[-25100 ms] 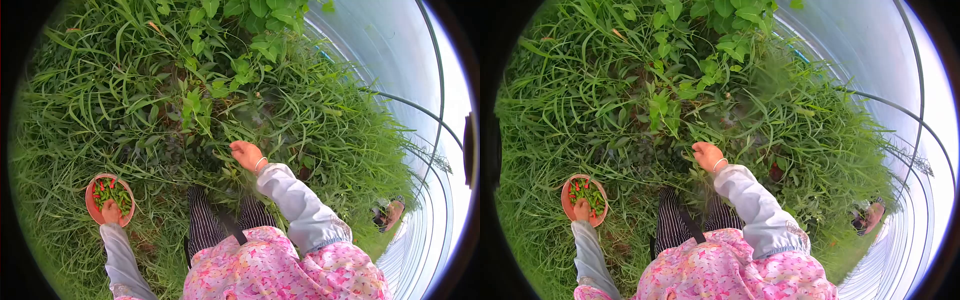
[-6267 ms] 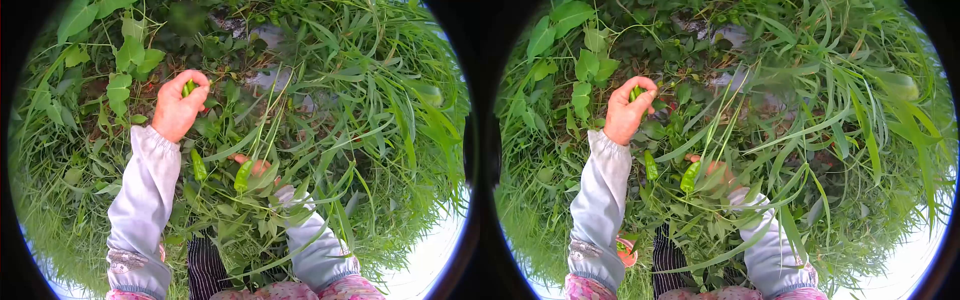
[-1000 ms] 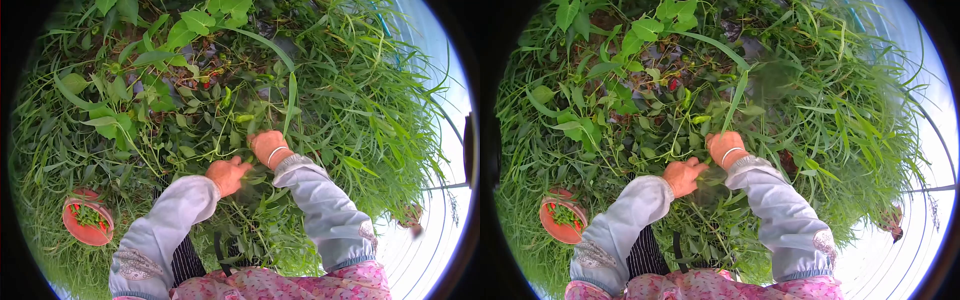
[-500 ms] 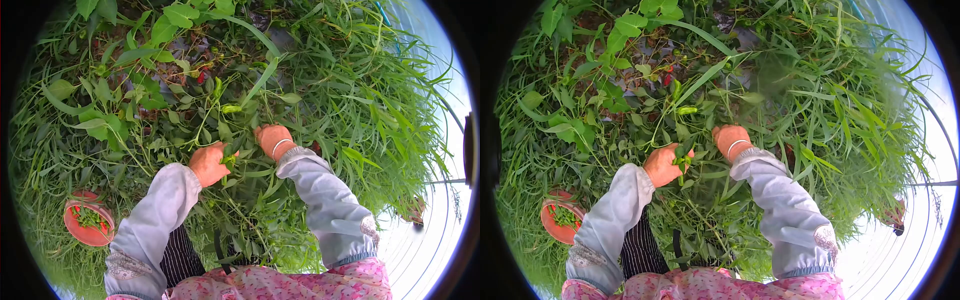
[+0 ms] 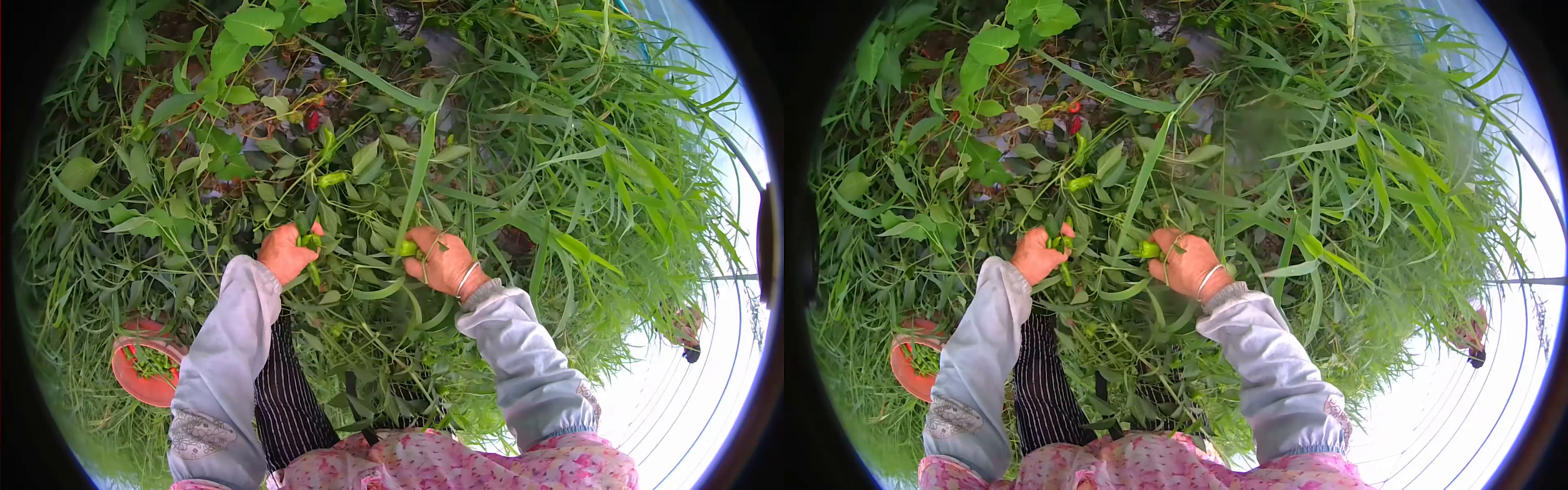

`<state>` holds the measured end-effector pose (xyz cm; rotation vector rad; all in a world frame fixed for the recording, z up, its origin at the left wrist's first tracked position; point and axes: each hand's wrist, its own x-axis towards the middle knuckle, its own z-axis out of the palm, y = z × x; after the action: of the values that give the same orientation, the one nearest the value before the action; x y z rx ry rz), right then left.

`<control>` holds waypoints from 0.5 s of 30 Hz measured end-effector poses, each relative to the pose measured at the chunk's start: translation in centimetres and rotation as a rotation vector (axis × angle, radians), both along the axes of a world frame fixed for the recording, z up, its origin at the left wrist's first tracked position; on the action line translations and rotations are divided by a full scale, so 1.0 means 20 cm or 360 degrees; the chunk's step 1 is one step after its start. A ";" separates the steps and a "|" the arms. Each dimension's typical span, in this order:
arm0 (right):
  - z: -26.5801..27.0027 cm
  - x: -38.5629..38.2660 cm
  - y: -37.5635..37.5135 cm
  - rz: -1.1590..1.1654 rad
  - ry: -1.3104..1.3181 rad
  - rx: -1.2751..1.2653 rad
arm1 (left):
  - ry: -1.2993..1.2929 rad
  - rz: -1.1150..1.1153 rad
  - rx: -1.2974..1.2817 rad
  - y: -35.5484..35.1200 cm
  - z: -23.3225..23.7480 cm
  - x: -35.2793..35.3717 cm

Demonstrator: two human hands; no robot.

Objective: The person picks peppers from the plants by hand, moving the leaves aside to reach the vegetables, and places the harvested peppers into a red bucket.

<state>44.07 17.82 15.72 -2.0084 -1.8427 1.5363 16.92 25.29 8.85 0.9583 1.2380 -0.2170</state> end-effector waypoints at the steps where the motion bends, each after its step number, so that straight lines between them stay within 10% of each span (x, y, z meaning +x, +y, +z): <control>1: 0.03 -0.02 0.00 -0.0107 0.0049 -0.0025 | 0.0021 0.0098 -0.0089 -0.02 -0.03 -0.01; 10: 0.38 -0.17 0.01 -0.0221 0.0774 -0.0339 | -0.0024 0.0355 -0.0303 -0.09 -0.14 -0.04; 15: 0.15 -0.27 0.20 -0.0724 0.0752 -0.0508 | -0.0069 0.0346 -0.0263 -0.11 -0.13 -0.03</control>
<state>38.62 21.83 18.82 -1.7750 -0.9456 2.0026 16.23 23.00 6.24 0.6774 1.2535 -0.1242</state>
